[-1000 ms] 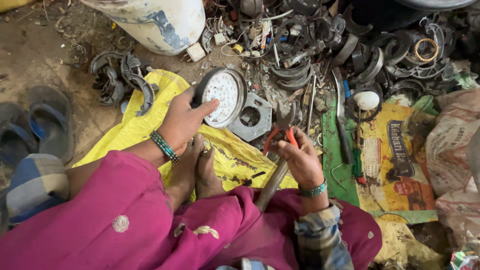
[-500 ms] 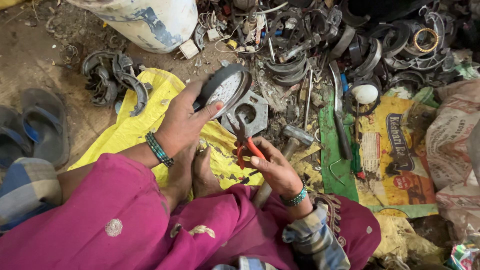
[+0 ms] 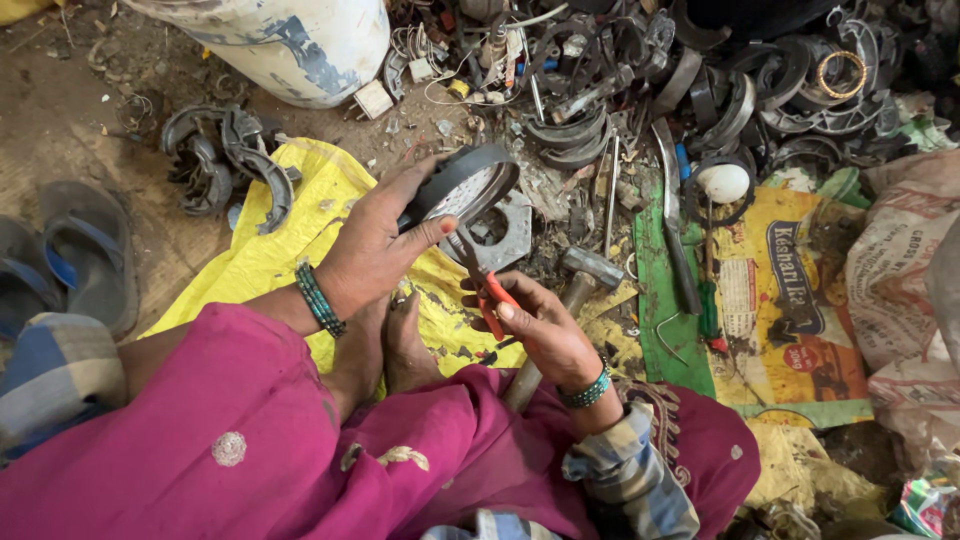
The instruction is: The person sits on the ground and dismantles water meters. They use pliers to pry off the black plastic cover, hammer the meter body, remove the round dial face, and use a screwdriver to work on the meter's internal parts, setting pieces aside on the tarp.
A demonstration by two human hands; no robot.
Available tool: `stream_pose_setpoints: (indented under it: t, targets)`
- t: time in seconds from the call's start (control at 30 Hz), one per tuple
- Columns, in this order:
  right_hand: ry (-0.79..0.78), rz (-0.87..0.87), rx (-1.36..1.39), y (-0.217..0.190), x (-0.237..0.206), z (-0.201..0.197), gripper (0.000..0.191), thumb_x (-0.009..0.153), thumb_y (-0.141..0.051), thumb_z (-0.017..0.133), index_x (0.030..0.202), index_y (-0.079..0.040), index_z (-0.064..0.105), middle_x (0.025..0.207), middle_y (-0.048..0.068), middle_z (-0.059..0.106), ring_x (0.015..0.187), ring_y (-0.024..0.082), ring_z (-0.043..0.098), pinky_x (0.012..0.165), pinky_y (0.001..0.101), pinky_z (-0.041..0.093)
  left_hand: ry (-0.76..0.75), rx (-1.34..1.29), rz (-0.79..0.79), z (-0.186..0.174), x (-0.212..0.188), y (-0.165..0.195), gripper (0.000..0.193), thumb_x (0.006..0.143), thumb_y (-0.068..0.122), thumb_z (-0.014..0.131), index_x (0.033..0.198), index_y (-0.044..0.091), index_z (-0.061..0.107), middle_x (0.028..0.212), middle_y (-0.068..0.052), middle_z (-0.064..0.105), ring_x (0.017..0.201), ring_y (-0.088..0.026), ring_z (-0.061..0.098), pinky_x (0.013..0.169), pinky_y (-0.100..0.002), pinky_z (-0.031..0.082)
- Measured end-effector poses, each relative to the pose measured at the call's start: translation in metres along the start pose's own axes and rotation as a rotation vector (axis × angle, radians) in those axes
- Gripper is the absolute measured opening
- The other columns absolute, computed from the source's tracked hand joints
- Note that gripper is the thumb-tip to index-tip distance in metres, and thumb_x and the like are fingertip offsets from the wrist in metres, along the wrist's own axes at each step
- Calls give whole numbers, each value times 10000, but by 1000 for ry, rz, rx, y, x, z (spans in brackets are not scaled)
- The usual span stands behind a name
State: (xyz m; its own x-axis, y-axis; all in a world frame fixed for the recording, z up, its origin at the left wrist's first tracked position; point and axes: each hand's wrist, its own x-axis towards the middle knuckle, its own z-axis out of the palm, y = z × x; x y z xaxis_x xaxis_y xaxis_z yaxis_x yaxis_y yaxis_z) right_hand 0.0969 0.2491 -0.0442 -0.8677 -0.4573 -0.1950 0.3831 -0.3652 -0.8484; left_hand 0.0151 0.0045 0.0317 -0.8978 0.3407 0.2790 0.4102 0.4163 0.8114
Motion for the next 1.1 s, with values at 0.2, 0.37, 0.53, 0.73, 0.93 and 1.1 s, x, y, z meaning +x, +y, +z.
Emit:
stream_pose_setpoints:
  t: [0.2, 0.37, 0.53, 0.73, 0.93, 1.1]
  targets:
    - [24, 55, 10, -8, 0, 7, 511, 932, -368, 726, 1292, -20, 621, 1091, 61, 683, 1008, 139, 661, 907, 310, 553, -60, -48, -64, 0, -1, 7, 608, 960, 243, 726, 1464, -6, 494, 1311, -200, 643, 1199, -304, 669, 1004, -355, 519]
    - [48, 58, -73, -9, 1, 9, 465, 929, -301, 737, 1269, -9, 613, 1109, 70, 700, 999, 133, 685, 811, 291, 546, -45, 2, 32, 3, -2, 9, 579, 981, 231, 727, 1457, -5, 497, 1355, -205, 605, 1224, -339, 639, 1024, -378, 514]
    - [103, 54, -195, -8, 1, 11, 383, 922, -222, 765, 1157, 31, 600, 1163, 72, 747, 858, 140, 668, 699, 278, 543, -74, -2, 4, 4, -2, 7, 593, 967, 226, 728, 1473, 22, 495, 1327, -191, 610, 1195, -331, 647, 1007, -378, 519]
    - [143, 101, -130, -8, -2, 18, 473, 851, -231, 746, 1255, -120, 527, 965, -8, 656, 781, 88, 638, 636, 246, 522, -65, -1, 23, 6, -4, 12, 592, 967, 218, 727, 1478, 34, 491, 1349, -193, 607, 1202, -331, 645, 1015, -378, 516]
    - [-11, 164, 79, 10, -8, 22, 247, 955, -123, 680, 1145, -34, 551, 819, 0, 500, 654, 77, 456, 571, 226, 387, -138, -70, 16, 7, -8, 21, 604, 983, 217, 718, 1508, 62, 464, 1351, -194, 639, 1215, -305, 667, 1007, -368, 522]
    - [49, 183, 62, 23, -9, 12, 266, 883, -22, 630, 1133, -55, 544, 850, -2, 496, 653, 76, 455, 551, 228, 383, -188, -120, -18, 7, -9, 27, 636, 975, 212, 718, 1529, 90, 433, 1319, -190, 675, 1187, -257, 700, 978, -354, 534]
